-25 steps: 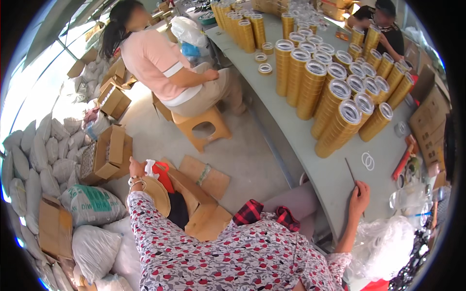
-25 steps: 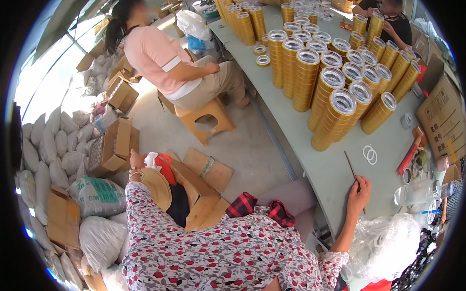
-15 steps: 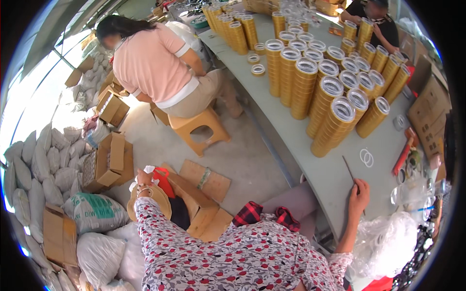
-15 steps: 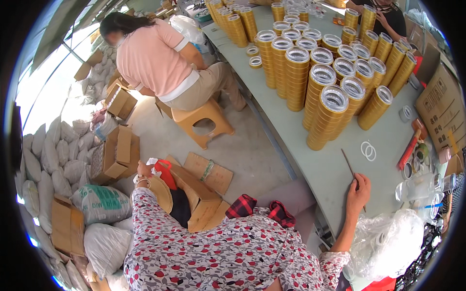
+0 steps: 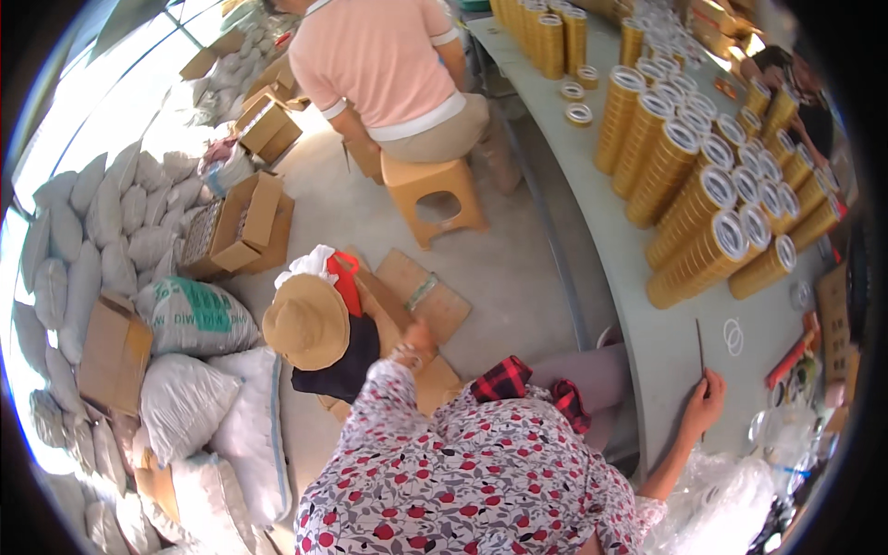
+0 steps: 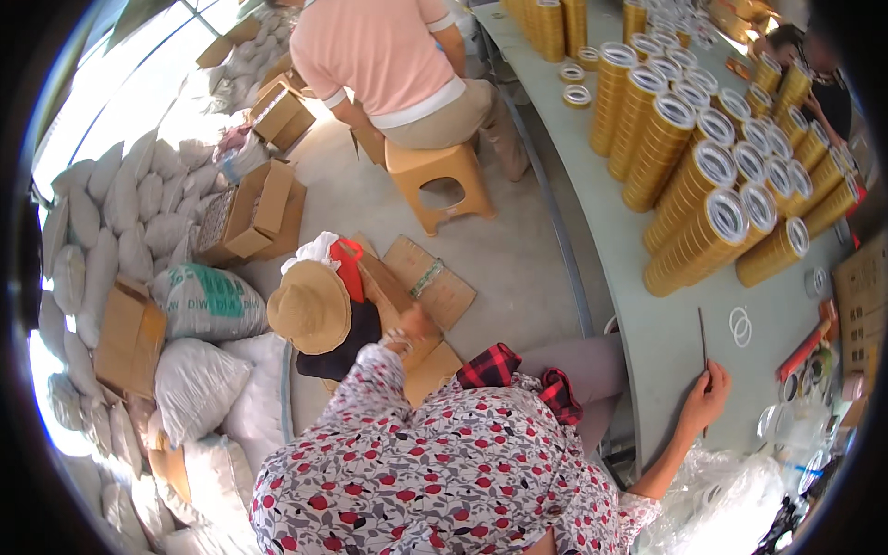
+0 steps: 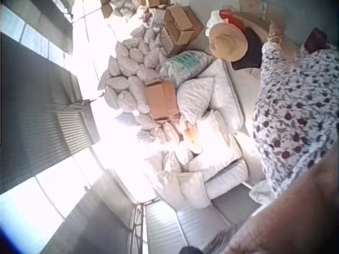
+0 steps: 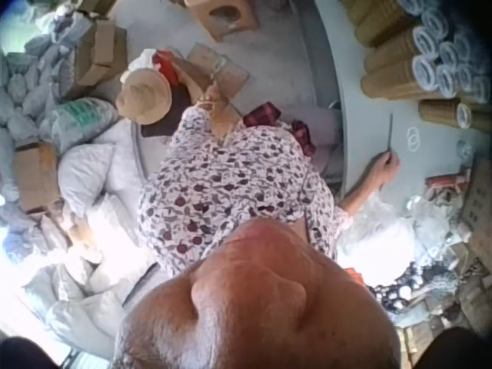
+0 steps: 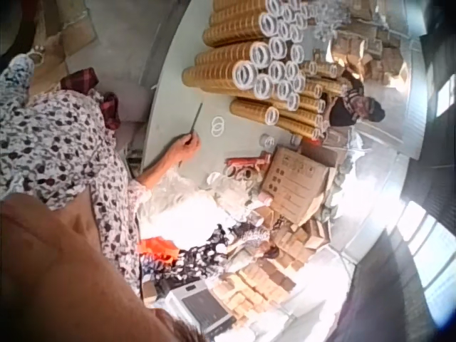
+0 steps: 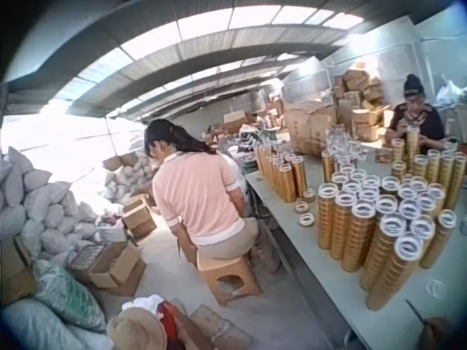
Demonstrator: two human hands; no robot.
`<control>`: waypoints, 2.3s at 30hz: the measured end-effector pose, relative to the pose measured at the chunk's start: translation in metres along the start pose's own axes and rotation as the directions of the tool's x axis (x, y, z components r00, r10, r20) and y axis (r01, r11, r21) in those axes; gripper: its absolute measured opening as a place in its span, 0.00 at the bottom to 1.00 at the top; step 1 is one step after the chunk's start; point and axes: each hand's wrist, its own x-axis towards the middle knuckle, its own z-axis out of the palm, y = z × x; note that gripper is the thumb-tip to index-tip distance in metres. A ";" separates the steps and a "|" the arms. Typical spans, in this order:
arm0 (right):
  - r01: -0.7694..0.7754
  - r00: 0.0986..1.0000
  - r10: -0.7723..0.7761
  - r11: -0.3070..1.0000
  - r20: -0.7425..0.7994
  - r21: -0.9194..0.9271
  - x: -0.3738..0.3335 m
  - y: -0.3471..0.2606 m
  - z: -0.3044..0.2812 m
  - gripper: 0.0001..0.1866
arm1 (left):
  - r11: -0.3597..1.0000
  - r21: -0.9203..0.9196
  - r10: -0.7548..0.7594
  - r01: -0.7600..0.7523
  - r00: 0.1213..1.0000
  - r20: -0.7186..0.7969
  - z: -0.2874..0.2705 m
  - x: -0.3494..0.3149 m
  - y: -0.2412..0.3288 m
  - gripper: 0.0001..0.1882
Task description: Applying adhesive or sealant to lids and assembling cylindrical containers at a manufacturing workstation.
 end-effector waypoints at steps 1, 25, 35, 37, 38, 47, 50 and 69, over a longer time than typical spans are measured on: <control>0.018 1.000 -0.019 1.000 0.003 0.006 0.002 -0.001 0.001 0.12 | 0.999 -0.018 0.044 -0.043 0.998 0.041 0.027 -0.014 0.014 0.28; 0.000 0.999 0.001 1.000 0.049 -0.028 0.007 0.017 0.002 0.13 | 0.983 -0.131 -0.042 0.127 0.855 0.517 0.094 -0.067 0.026 0.27; 0.030 0.999 -0.028 0.997 0.026 -0.071 0.008 0.033 0.001 0.13 | 0.968 -0.242 0.052 0.059 0.902 0.429 0.121 -0.078 0.015 0.33; 0.046 0.999 -0.044 0.996 0.018 -0.082 0.008 0.036 0.002 0.13 | 0.953 -0.299 0.078 0.051 0.912 0.402 0.116 -0.082 0.019 0.31; 0.049 0.999 -0.048 0.995 0.011 -0.089 0.008 0.038 0.002 0.13 | 0.952 -0.301 0.080 0.051 0.910 0.406 0.114 -0.081 0.022 0.31; 0.044 0.999 -0.044 0.998 0.017 -0.035 0.008 0.017 0.011 0.12 | 0.996 0.047 -0.088 0.076 0.930 0.358 0.125 -0.078 -0.082 0.27; 0.027 1.000 -0.027 0.997 -0.002 -0.075 0.007 0.030 -0.003 0.12 | 0.975 0.114 -0.185 0.188 0.982 -0.037 0.031 0.000 -0.120 0.25; 0.036 0.996 -0.037 0.999 -0.084 -0.017 -0.001 0.007 -0.004 0.10 | 0.811 -0.304 -0.554 0.500 0.492 -0.671 -0.408 0.014 -0.196 0.39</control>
